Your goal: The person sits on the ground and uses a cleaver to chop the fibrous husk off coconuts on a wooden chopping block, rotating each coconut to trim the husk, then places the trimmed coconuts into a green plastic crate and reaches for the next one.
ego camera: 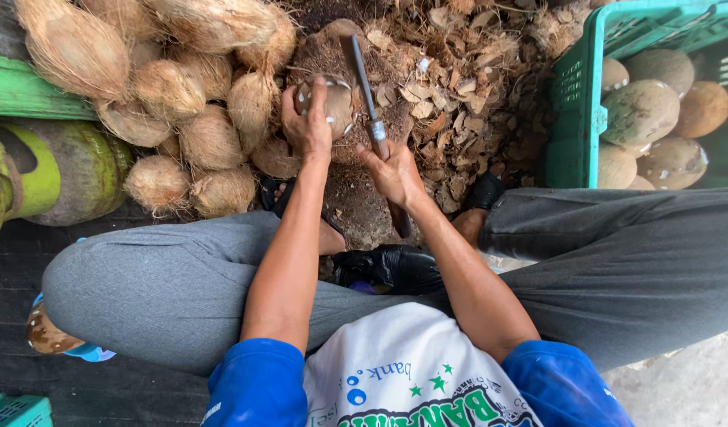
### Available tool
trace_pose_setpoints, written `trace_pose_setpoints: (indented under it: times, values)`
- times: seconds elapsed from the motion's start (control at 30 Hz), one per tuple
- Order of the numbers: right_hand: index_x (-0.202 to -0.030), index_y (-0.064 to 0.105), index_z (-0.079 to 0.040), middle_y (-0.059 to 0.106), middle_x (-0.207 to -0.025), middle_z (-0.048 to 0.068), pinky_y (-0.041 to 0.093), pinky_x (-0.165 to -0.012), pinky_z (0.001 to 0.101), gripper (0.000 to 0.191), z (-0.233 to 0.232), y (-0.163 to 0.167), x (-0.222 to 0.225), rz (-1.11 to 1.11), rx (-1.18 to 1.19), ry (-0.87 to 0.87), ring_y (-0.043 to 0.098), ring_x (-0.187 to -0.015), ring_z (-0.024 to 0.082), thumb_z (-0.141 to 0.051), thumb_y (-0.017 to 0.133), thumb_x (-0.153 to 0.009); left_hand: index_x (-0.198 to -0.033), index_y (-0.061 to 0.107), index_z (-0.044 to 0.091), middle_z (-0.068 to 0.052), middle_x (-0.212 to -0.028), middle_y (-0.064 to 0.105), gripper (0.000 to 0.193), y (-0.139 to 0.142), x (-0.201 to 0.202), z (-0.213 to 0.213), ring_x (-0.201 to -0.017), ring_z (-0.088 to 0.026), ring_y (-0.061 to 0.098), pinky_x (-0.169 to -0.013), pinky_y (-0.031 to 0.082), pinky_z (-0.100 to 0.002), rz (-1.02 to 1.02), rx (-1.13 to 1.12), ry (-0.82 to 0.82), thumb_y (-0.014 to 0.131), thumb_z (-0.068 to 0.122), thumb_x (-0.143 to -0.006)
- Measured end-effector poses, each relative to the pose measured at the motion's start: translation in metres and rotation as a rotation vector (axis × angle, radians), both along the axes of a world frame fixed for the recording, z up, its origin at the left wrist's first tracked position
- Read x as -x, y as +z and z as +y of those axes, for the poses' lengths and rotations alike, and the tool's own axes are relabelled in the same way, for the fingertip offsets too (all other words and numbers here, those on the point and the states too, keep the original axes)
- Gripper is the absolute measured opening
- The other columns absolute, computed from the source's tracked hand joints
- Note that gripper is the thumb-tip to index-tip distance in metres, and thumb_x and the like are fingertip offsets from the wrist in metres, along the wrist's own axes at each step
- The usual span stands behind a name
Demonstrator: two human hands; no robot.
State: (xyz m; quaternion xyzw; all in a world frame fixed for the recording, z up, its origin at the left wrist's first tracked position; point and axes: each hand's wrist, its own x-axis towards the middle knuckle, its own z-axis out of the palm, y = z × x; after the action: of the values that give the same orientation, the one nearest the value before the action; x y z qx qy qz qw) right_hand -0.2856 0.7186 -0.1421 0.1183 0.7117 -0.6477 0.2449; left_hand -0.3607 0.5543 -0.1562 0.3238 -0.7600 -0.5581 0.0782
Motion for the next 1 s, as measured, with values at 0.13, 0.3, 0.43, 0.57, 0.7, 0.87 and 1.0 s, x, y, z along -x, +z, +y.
trace_pose_setpoints:
  times: [0.13, 0.3, 0.43, 0.57, 0.7, 0.87, 1.0]
  values:
    - [-0.072, 0.05, -0.013, 0.049, -0.057, -0.002, 0.042, -0.048, 0.0365, 0.044, 0.002, -0.001, -0.005, 0.194, -0.172, -0.008, 0.045, -0.05, 0.014, -0.042, 0.069, -0.099, -0.127, 0.055, 0.016, -0.011, -0.116, 0.059, 0.087, 0.0, -0.001, 0.013, -0.096, -0.026, 0.064, -0.07, 0.051, -0.046, -0.169, 0.072, 0.072, 0.056, 0.084, -0.072]
    - [-0.076, 0.059, -0.012, 0.056, -0.06, 0.0, 0.044, -0.049, 0.0376, 0.035, 0.009, -0.01, -0.008, 0.035, -0.248, 0.016, 0.047, -0.049, 0.012, -0.038, 0.065, -0.098, -0.13, 0.049, 0.019, -0.012, -0.117, 0.052, 0.085, -0.003, -0.005, 0.033, -0.098, -0.026, 0.061, -0.065, 0.05, -0.048, -0.103, 0.164, 0.113, 0.061, 0.081, -0.074]
    - [-0.082, 0.064, -0.01, 0.06, -0.067, 0.005, 0.046, -0.049, 0.0397, 0.035, 0.027, -0.018, 0.003, -0.088, -0.342, 0.125, 0.047, -0.05, 0.014, -0.041, 0.062, -0.099, -0.125, 0.053, 0.018, -0.011, -0.116, 0.057, 0.079, -0.009, 0.0, 0.022, -0.101, -0.026, 0.064, -0.07, 0.055, -0.044, 0.043, 0.125, 0.02, 0.068, 0.075, -0.073]
    - [-0.085, 0.069, -0.011, 0.067, -0.071, 0.006, 0.049, -0.054, 0.0368, 0.037, 0.036, -0.019, 0.011, -0.076, -0.298, 0.089, 0.054, -0.052, 0.013, -0.045, 0.061, -0.099, -0.127, 0.054, 0.017, -0.009, -0.119, 0.06, 0.076, -0.011, -0.004, 0.002, -0.112, -0.027, 0.062, -0.084, 0.053, -0.044, 0.155, 0.237, -0.115, 0.072, 0.072, -0.079]
    - [-0.088, 0.067, -0.008, 0.066, -0.071, 0.008, 0.051, -0.056, 0.038, 0.04, 0.036, -0.015, 0.012, 0.035, -0.325, 0.096, 0.056, -0.054, 0.014, -0.046, 0.063, -0.099, -0.115, 0.052, 0.015, -0.009, -0.11, 0.06, 0.084, -0.004, -0.008, -0.013, -0.104, -0.028, 0.066, -0.08, 0.058, -0.053, 0.014, -0.065, -0.017, 0.077, 0.073, -0.059]
    - [-0.089, 0.064, -0.01, 0.067, -0.071, 0.002, 0.055, -0.057, 0.0359, 0.038, 0.036, -0.003, 0.012, 0.159, -0.263, 0.053, 0.06, -0.055, 0.012, -0.047, 0.066, -0.097, -0.132, 0.062, 0.014, -0.013, -0.125, 0.065, 0.095, 0.003, 0.0, -0.025, -0.12, -0.03, 0.063, -0.1, 0.052, -0.054, 0.06, -0.197, -0.064, 0.085, 0.071, -0.059]
    - [-0.085, 0.061, -0.009, 0.06, -0.065, 0.005, 0.052, -0.055, 0.0384, 0.04, 0.036, 0.01, 0.007, 0.172, -0.284, 0.089, 0.054, -0.053, 0.014, -0.047, 0.067, -0.098, -0.136, 0.066, 0.012, -0.014, -0.14, 0.064, 0.08, 0.001, 0.004, -0.018, -0.13, -0.031, 0.062, -0.106, 0.048, -0.054, 0.077, -0.148, -0.102, 0.076, 0.066, -0.079]
